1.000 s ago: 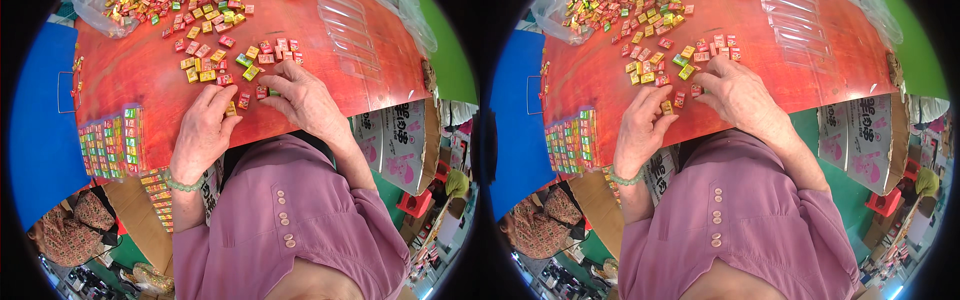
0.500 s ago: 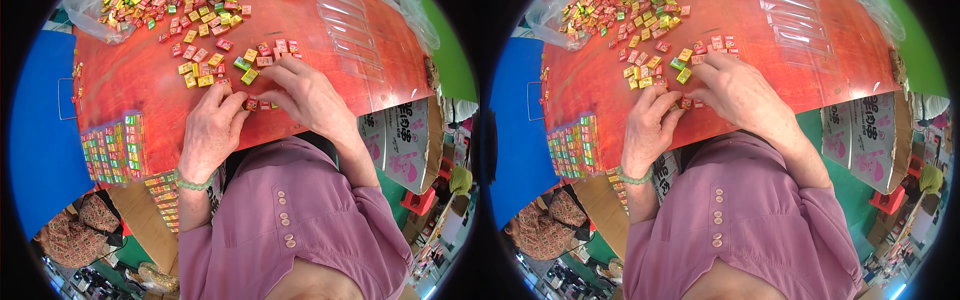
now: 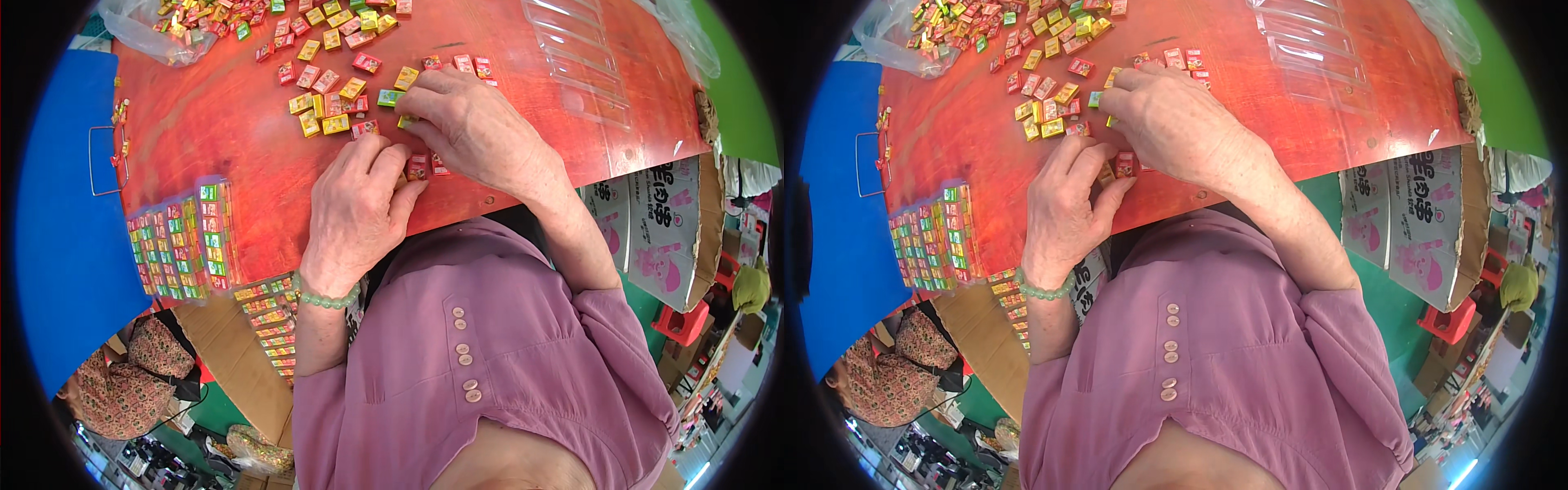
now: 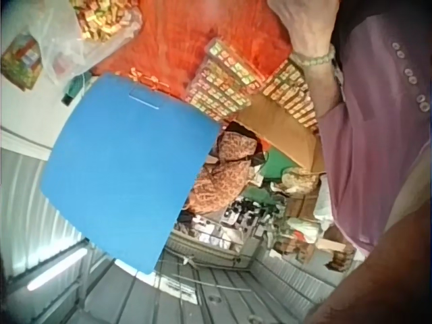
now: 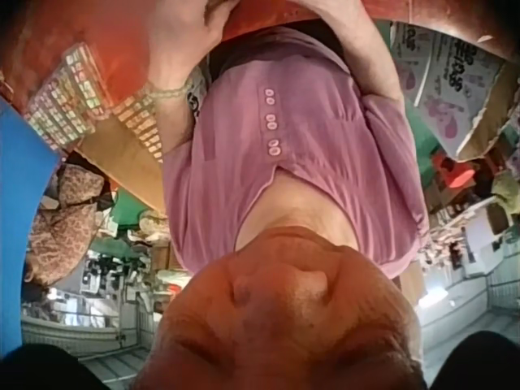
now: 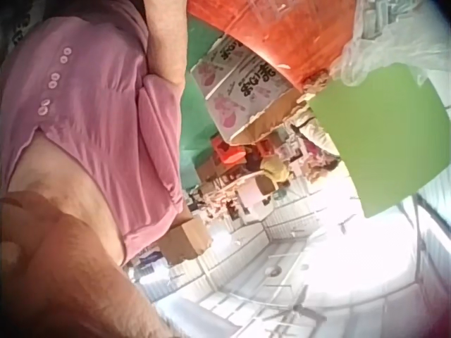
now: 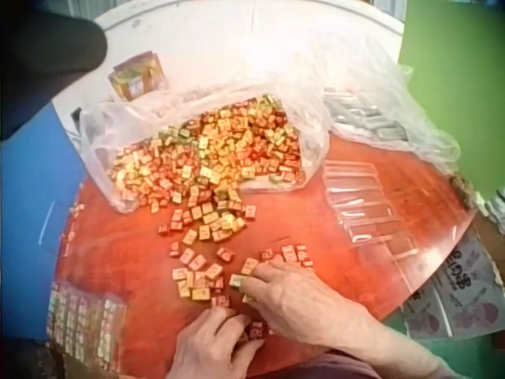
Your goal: Sorting and packing individually wrapped candies into plastic blister trays.
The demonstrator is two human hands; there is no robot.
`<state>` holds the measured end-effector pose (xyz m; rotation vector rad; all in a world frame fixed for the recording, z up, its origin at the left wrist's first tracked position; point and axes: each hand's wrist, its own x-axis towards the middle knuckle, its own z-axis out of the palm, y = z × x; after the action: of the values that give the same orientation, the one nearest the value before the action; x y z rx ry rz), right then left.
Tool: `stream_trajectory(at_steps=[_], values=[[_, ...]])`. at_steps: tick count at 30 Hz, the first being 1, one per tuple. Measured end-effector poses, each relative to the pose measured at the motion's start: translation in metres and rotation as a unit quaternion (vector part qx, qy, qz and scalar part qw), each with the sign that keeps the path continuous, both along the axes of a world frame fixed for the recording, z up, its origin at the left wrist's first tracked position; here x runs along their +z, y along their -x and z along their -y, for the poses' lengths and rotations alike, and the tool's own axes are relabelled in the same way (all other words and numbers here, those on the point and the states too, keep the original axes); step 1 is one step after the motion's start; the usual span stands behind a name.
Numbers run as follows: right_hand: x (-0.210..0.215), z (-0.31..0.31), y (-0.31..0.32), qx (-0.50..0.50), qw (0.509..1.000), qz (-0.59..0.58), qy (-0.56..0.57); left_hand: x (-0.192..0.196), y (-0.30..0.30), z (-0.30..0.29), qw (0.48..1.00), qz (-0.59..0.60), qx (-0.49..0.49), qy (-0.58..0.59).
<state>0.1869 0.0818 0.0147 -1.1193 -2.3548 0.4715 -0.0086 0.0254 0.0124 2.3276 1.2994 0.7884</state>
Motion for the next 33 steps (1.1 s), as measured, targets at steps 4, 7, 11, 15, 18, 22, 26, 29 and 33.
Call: stream_trajectory(at_steps=[4,7,11,15,18,22,26,29,33], values=[[0.004,0.004,-0.003,0.037,0.999,0.025,0.005,0.002,0.008,0.009,0.999,-0.004,0.033,0.037],[0.007,0.01,-0.001,0.066,0.997,0.029,0.032,0.003,0.015,0.018,0.996,-0.018,0.078,0.034],[0.01,0.018,-0.002,0.08,0.996,0.04,0.024,0.002,0.02,0.024,0.995,-0.015,0.097,0.023],[0.012,0.025,-0.003,0.103,0.993,0.021,0.052,0.003,0.017,0.024,0.995,-0.011,0.092,0.025],[0.017,0.028,-0.009,0.093,0.992,0.004,0.084,0.002,0.013,0.024,0.998,-0.013,0.064,0.026],[0.023,0.025,-0.028,0.051,0.99,-0.094,0.092,0.002,0.006,0.02,0.999,-0.004,0.053,0.002],[0.029,0.022,-0.048,-0.105,0.99,-0.08,0.041,0.002,0.002,0.019,0.999,-0.009,0.05,0.012],[0.034,0.019,-0.06,-0.137,0.991,-0.012,0.006,-0.001,0.002,0.019,0.999,0.002,0.048,0.018],[0.031,0.017,-0.063,-0.154,0.987,0.033,0.015,-0.003,0.002,0.021,0.998,0.014,0.056,0.003]])
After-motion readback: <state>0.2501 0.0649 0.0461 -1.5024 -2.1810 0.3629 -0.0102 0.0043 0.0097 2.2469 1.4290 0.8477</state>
